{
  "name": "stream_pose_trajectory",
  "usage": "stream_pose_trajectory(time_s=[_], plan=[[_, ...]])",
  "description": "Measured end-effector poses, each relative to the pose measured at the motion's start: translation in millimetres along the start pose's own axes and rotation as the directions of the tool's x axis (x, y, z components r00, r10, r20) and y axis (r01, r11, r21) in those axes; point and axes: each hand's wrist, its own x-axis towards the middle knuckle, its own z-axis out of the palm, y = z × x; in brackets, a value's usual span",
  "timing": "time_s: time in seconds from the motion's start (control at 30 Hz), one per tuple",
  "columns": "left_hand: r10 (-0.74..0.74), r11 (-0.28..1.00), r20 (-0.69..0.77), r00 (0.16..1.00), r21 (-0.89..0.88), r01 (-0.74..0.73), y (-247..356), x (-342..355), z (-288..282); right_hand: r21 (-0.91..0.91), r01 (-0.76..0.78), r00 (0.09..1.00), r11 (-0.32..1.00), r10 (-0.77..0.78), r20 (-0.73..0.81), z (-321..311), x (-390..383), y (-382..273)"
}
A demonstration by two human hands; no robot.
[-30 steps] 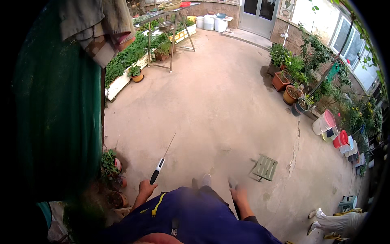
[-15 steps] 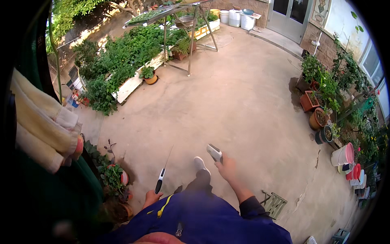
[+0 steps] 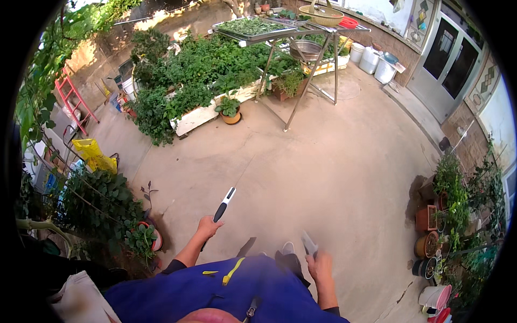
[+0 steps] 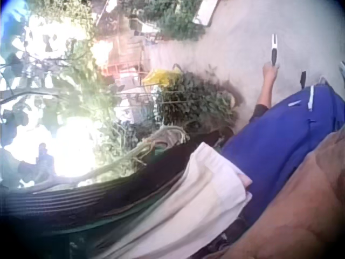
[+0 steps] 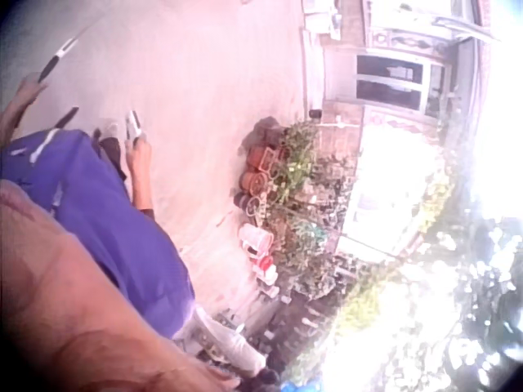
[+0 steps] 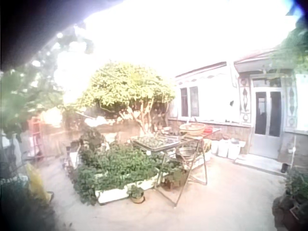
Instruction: The person uses a hand saw to cut a thick tree branch in a garden. They saw through the branch, then walk to a tool shed to retrieve a second saw before returning to the tree to continue cutting.
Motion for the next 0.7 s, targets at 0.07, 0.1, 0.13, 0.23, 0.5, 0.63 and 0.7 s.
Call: stream_pose_trajectory(time_s=[0.07,0.1,0.13,0.23,0.5,0.63,0.7], plan=[[-0.082,0.994,-0.003,0.997,-0.071,0.081,14,28,-1,-0.026,0.037,0.999,0.999,-0.037,0.026,-1,44,-3],[-0.124,0.987,-0.003,0.992,-0.106,0.123,18,38,-1,-0.044,0.075,0.996,0.996,-0.072,0.055,2,68,2],[-0.160,0.976,-0.006,0.987,-0.149,0.157,23,46,-5,-0.059,0.110,0.991,0.992,-0.105,0.084,5,92,4],[-0.297,0.930,-0.005,0.955,-0.228,0.288,43,58,-4,-0.091,0.154,0.965,0.984,-0.130,0.227,-3,170,-17],[-0.726,0.635,0.046,0.686,-0.337,0.695,13,29,-6,0.086,0.393,0.799,0.915,-0.386,0.460,17,337,-119],[-0.824,0.495,0.010,0.567,-0.476,0.727,9,20,-5,0.160,0.467,0.649,0.870,-0.460,0.606,50,386,-205],[-0.864,0.415,-0.001,0.504,-0.567,0.711,6,15,-7,0.174,0.484,0.598,0.858,-0.469,0.650,73,404,-258]])
